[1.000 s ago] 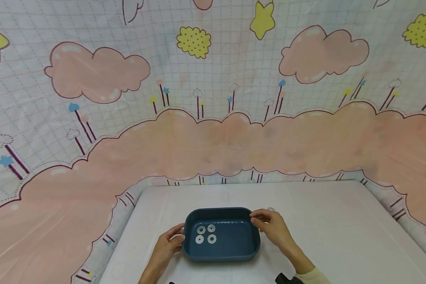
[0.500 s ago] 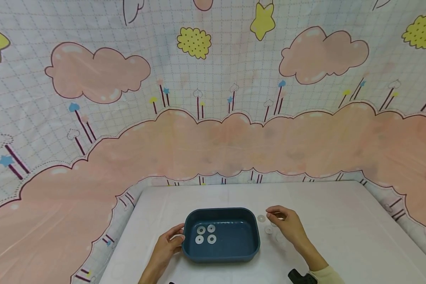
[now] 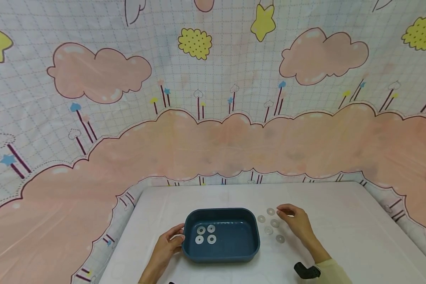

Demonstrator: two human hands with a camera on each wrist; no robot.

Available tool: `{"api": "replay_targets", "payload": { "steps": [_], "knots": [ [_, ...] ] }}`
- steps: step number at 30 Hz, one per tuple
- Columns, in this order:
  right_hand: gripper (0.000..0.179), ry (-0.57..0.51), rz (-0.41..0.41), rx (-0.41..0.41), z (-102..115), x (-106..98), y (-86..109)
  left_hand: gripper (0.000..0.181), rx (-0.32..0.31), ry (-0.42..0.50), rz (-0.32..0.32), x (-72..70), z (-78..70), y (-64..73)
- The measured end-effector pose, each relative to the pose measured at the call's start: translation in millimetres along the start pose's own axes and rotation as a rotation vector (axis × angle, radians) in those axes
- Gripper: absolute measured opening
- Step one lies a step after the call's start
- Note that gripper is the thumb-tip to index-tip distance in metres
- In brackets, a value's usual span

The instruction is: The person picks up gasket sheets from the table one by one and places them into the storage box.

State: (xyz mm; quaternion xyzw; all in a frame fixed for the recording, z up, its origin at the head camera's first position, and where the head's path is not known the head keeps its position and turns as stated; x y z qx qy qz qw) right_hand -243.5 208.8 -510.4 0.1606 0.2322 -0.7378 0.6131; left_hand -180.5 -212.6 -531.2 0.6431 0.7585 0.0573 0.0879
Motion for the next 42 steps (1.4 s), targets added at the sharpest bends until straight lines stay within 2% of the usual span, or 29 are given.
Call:
{"api": "replay_targets", "payload": {
  "steps": [9, 22, 28, 35, 42],
  "knots": [
    [0.026, 0.026, 0.007, -0.037, -18, 5, -20.4, 0.049, -0.009, -0.011, -0.005, -0.8, 0.9, -1.0],
    [0.034, 0.022, 0.095, 0.051, -35, 16, -36.5, 0.049, -0.011, -0.011, 0.007, -1.8, 2.1, -2.4],
    [0.034, 0.101, 0.109, 0.034, -41, 22, -42.9, 0.049, -0.017, -0.014, 0.002, -1.9, 3.0, -2.1],
    [0.045, 0.180, 0.158, 0.088, -44, 29, -47.3, 0.049, -0.022, -0.010, 0.001, -1.1, 2.1, -0.9],
    [0.039, 0.251, 0.137, 0.027, -45, 32, -49.5, 0.048, -0.018, -0.016, 0.004, -0.8, 0.8, -0.3]
  ]
}}
Point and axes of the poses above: each hand's wrist, its own y-axis away from the middle knuckle, its own x-axis out of the palm, z = x × y, the point moved 2 cm from there along -y, towards the middle knuckle, and after that the axes turned 5 degrees about -z, right-handed, at the moved point
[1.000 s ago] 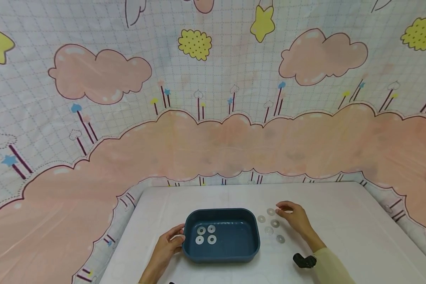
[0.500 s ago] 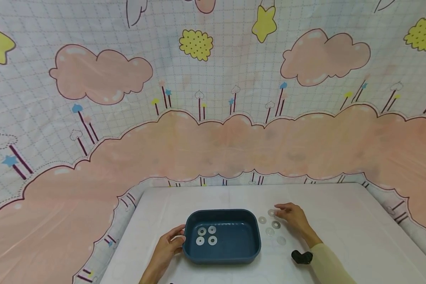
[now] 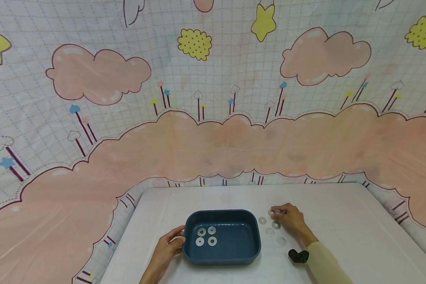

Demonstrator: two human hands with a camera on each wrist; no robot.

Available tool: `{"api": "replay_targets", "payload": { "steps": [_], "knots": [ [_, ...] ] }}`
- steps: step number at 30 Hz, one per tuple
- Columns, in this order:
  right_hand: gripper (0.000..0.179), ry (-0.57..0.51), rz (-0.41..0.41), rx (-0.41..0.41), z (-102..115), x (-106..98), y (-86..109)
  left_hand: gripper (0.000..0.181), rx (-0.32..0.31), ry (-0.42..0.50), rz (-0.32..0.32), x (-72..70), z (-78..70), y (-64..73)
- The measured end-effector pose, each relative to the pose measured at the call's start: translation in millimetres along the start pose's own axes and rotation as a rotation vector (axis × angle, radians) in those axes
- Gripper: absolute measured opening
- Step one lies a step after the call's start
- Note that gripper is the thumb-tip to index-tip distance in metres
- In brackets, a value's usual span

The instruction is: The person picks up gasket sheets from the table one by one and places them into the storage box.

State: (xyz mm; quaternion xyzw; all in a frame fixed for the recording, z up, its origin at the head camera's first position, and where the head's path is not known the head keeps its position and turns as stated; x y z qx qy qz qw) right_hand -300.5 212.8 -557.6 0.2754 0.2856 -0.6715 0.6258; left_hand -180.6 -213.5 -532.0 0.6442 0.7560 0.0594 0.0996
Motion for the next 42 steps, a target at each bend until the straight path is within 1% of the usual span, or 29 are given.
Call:
{"api": "replay_targets", "payload": {
  "steps": [6, 10, 15, 17, 23, 27, 29, 37, 42],
  "knots": [
    [0.038, 0.050, -0.020, -0.018, 1, 2, -1.6, 0.048, 0.007, 0.005, -0.008, -0.2, -0.3, 0.9],
    [0.036, 0.057, -0.025, -0.019, 3, 2, -2.8, 0.047, 0.012, 0.004, -0.022, -0.6, -0.3, 1.1],
    [0.030, 0.053, -0.036, -0.033, 4, 2, -1.1, 0.048, 0.009, -0.005, -0.015, -0.8, 0.2, 1.1],
    [0.027, 0.031, -0.039, -0.036, 2, 2, -0.4, 0.048, 0.006, -0.007, -0.012, -0.9, 0.8, 1.1],
    [0.020, -0.098, -0.054, 0.010, -3, 1, 2.3, 0.049, 0.002, 0.005, -0.012, -0.9, 3.0, 1.5],
    [0.017, -0.143, -0.059, 0.008, -5, 0, 3.1, 0.050, 0.002, 0.012, -0.010, -1.0, 3.8, 1.4],
    [0.018, -0.150, -0.064, -0.004, -6, 0, 3.5, 0.050, 0.002, 0.013, -0.010, -0.8, 3.9, 1.1],
    [0.021, -0.152, -0.072, 0.009, -2, -2, 5.9, 0.048, -0.001, -0.003, -0.026, -0.4, 2.9, -0.7],
    [0.020, -0.144, -0.085, -0.001, 0, -3, 7.6, 0.048, 0.003, -0.007, -0.020, -1.0, 3.5, -2.0]
  ]
}}
Point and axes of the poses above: each hand's wrist, its own y-axis away from the middle knuckle, its own x-axis out of the palm, z = x × y, the point moved 2 cm from there along -y, towards the middle knuckle, and after that the axes turned 5 degrees about -z, right-handed, at the moved point
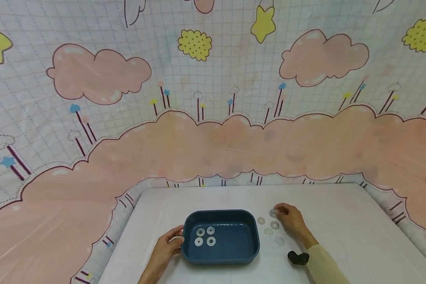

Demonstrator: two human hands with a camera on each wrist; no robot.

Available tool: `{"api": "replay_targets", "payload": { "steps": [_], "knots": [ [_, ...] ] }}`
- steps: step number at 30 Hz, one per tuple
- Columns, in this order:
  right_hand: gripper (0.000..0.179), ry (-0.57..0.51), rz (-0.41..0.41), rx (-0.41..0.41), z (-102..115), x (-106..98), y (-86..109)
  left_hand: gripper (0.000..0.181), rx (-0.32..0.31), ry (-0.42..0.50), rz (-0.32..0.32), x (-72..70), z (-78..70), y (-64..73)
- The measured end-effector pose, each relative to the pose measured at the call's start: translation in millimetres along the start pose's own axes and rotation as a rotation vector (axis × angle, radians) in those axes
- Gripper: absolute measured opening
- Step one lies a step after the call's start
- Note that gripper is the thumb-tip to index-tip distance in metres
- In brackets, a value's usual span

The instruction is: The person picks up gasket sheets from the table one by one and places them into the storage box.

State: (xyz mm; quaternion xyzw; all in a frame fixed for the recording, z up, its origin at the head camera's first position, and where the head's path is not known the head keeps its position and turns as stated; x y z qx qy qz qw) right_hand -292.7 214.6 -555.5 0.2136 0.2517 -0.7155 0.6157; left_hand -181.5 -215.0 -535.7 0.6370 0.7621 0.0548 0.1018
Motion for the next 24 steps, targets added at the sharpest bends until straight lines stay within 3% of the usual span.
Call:
{"api": "replay_targets", "payload": {
  "steps": [10, 17, 24],
  "knots": [
    [0.020, -0.116, -0.026, 0.000, 3, -13, 5.9, 0.049, 0.010, 0.011, 0.017, -1.2, -1.5, 1.3],
    [0.024, -0.218, 0.016, 0.065, 4, -17, 9.4, 0.049, 0.012, 0.005, 0.021, -1.8, -1.5, 0.0],
    [0.026, -0.260, 0.032, 0.058, 9, -22, 16.2, 0.048, -0.013, -0.002, 0.008, -0.8, -1.8, 0.4]
  ]
}}
Point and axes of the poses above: each hand's wrist, its own y-axis away from the middle knuckle, its own x-axis out of the palm, z = x × y, the point moved 2 cm from there along -y, towards the middle knuckle, and after that the axes turned 5 degrees about -z, right-handed, at the moved point
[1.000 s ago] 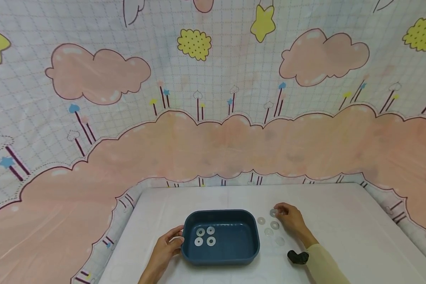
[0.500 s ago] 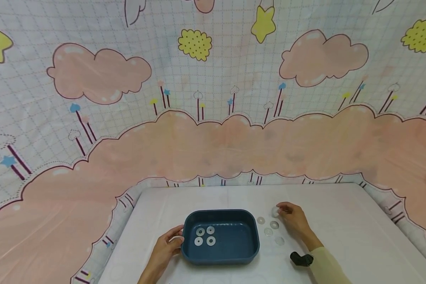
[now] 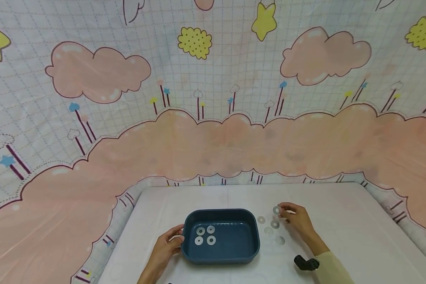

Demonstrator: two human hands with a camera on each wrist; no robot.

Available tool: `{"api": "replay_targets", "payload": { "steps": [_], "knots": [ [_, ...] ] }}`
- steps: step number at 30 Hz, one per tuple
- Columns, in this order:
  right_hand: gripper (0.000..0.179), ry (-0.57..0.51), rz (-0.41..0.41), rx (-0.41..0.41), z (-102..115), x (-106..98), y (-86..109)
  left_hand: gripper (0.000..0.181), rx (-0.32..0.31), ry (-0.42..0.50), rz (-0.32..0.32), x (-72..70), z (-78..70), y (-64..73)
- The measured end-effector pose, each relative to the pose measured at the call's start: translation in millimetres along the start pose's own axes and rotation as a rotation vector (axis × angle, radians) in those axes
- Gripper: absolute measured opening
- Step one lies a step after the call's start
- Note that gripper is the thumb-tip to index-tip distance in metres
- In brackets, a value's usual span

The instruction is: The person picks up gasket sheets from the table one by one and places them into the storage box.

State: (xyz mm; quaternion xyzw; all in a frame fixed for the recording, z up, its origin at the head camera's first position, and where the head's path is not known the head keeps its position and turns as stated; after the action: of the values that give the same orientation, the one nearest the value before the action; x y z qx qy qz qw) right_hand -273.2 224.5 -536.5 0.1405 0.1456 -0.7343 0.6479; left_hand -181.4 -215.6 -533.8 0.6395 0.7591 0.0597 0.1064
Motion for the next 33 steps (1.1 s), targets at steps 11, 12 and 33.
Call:
{"api": "replay_targets", "payload": {
  "steps": [11, 12, 33],
  "knots": [
    [0.030, -0.091, 0.012, 0.004, 20, -5, 12.8, 0.048, 0.000, 0.005, -0.001, 0.3, -0.7, 0.4],
    [0.030, -0.096, 0.015, 0.003, 21, -6, 13.9, 0.048, 0.000, 0.006, -0.001, 0.4, -0.9, 0.5],
    [0.034, -0.195, 0.042, 0.044, 48, -5, 30.7, 0.047, 0.010, 0.006, -0.011, 2.0, -1.7, 1.6]
  ]
}}
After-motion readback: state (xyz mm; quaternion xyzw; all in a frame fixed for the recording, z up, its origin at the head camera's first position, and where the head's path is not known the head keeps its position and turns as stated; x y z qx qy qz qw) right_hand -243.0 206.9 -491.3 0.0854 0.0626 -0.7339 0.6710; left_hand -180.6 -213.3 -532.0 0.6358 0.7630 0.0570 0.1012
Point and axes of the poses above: each hand's wrist, its own y-axis away from the middle knuckle, its own x-axis out of the palm, z = x × y, the point moved 2 cm from there along -y, towards the middle knuckle, and after that the axes turned 5 degrees about -z, right-handed, at the moved point
